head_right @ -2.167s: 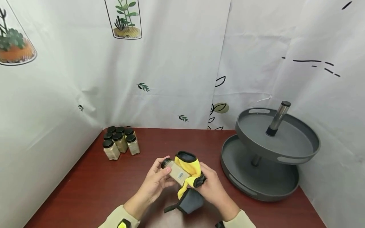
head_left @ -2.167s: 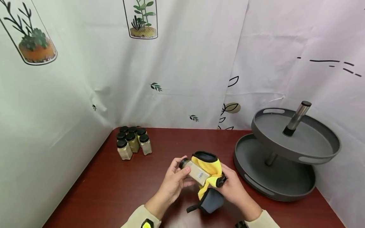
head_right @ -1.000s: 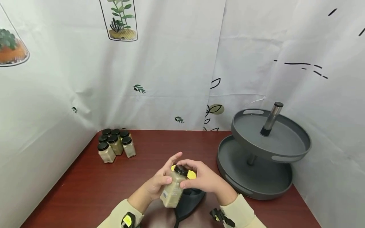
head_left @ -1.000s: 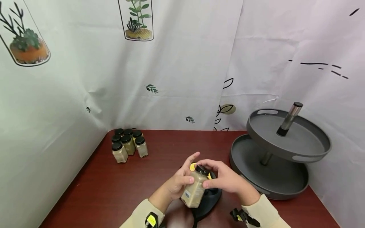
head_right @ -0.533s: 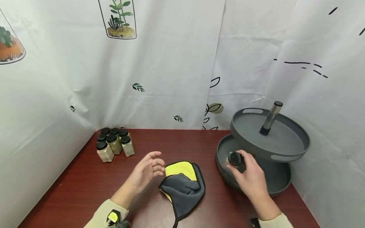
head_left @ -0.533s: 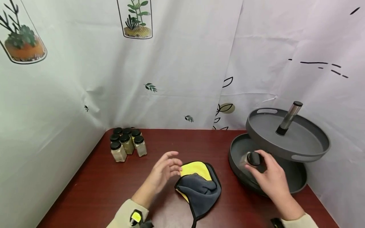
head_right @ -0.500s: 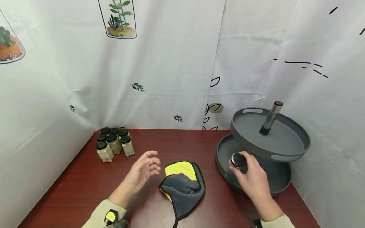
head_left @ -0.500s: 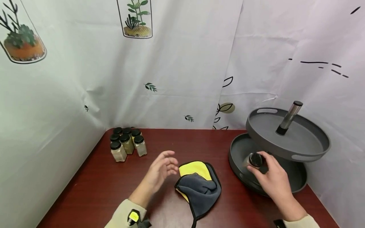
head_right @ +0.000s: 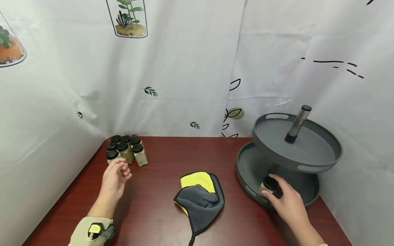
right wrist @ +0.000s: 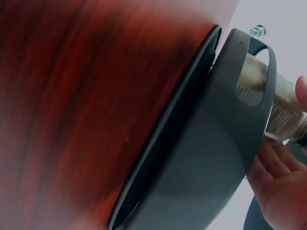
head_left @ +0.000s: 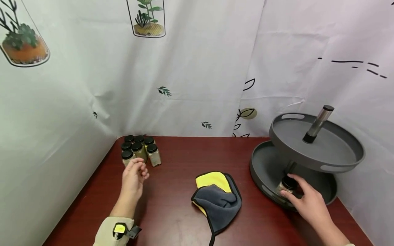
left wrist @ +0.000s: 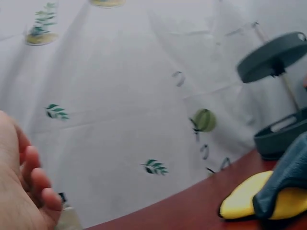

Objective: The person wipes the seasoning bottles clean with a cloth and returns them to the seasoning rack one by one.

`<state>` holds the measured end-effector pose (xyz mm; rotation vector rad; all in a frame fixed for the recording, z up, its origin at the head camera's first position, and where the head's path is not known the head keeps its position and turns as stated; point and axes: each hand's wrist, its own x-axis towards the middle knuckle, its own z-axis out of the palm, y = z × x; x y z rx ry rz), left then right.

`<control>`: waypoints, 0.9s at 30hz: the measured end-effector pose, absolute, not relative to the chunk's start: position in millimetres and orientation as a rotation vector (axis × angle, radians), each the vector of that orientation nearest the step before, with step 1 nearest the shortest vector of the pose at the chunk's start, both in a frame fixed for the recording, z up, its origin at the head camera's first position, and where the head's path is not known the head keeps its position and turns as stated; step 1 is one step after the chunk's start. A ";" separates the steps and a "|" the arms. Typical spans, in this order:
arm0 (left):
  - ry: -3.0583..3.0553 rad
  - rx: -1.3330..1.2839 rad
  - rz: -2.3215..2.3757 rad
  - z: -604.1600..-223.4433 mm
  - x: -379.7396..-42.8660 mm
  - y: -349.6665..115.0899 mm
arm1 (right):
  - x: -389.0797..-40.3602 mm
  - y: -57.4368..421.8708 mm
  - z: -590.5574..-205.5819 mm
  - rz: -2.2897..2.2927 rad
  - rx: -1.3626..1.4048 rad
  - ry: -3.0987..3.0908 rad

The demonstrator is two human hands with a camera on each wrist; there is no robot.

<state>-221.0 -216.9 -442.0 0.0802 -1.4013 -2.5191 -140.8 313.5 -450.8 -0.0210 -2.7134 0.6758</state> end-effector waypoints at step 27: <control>-2.007 0.434 -1.521 -523.1 -271.9 -276.8 | -116.9 361.9 -426.0 0.612 0.175 -2.510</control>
